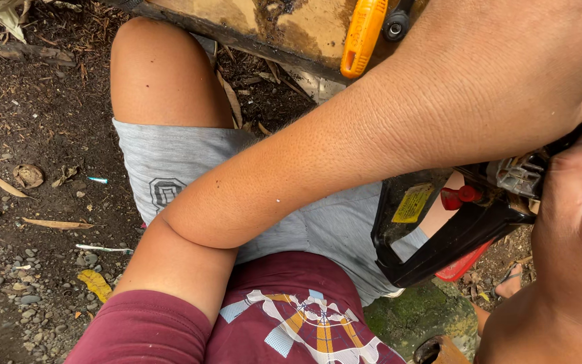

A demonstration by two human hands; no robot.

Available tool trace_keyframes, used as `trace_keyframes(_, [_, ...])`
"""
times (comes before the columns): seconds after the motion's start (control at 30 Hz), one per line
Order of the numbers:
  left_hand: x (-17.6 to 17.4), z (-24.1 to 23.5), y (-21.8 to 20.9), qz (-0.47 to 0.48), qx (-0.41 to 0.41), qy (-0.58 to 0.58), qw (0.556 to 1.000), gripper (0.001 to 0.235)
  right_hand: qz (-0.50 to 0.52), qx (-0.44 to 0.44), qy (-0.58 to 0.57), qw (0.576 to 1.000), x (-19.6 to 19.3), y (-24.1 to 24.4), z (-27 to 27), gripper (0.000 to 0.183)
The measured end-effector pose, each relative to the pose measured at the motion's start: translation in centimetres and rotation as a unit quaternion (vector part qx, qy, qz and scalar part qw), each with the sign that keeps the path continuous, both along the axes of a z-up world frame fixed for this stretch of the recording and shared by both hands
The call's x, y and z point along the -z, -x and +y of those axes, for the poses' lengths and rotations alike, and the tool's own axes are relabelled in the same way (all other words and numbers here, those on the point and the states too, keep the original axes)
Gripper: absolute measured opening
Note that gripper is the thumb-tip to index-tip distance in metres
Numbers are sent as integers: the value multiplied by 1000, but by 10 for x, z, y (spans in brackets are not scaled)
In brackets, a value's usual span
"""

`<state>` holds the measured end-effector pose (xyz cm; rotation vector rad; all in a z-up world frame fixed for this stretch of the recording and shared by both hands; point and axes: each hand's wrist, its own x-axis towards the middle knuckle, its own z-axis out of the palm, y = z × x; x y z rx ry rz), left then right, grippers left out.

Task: The person is repairing a small engine, likely from a chainsaw, by manipulating internal components with their hands and a screwdriver. They adjust parts within the engine casing and use a screwdriver to tighten or loosen screws on the carburetor area.

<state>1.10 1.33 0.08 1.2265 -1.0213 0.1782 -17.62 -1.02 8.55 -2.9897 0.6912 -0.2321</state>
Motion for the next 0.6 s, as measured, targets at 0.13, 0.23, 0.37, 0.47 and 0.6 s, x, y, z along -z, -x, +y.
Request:
trace_keyframes(0.13, [3, -7, 5, 6, -4, -20, 1000, 12, 1, -20, 5, 1000, 4, -3, -5, 18])
trace_keyframes(0.23, [8, -16, 10, 33, 11, -29, 999, 13, 27, -82, 81, 993, 4, -8, -16, 18])
trace_keyframes(0.37, [13, -24, 20, 55, 15, -35, 998, 12, 105, -114, 222, 963, -1, -19, -20, 11])
trace_keyframes(0.47, [16, -32, 20, 67, 7, -39, 997, 12, 111, -119, 246, 955, -1, -24, -20, 11])
trace_keyframes(0.6, [23, -38, 29, 88, 8, -50, 995, 11, 81, -93, 161, 979, 0, -16, -14, 11])
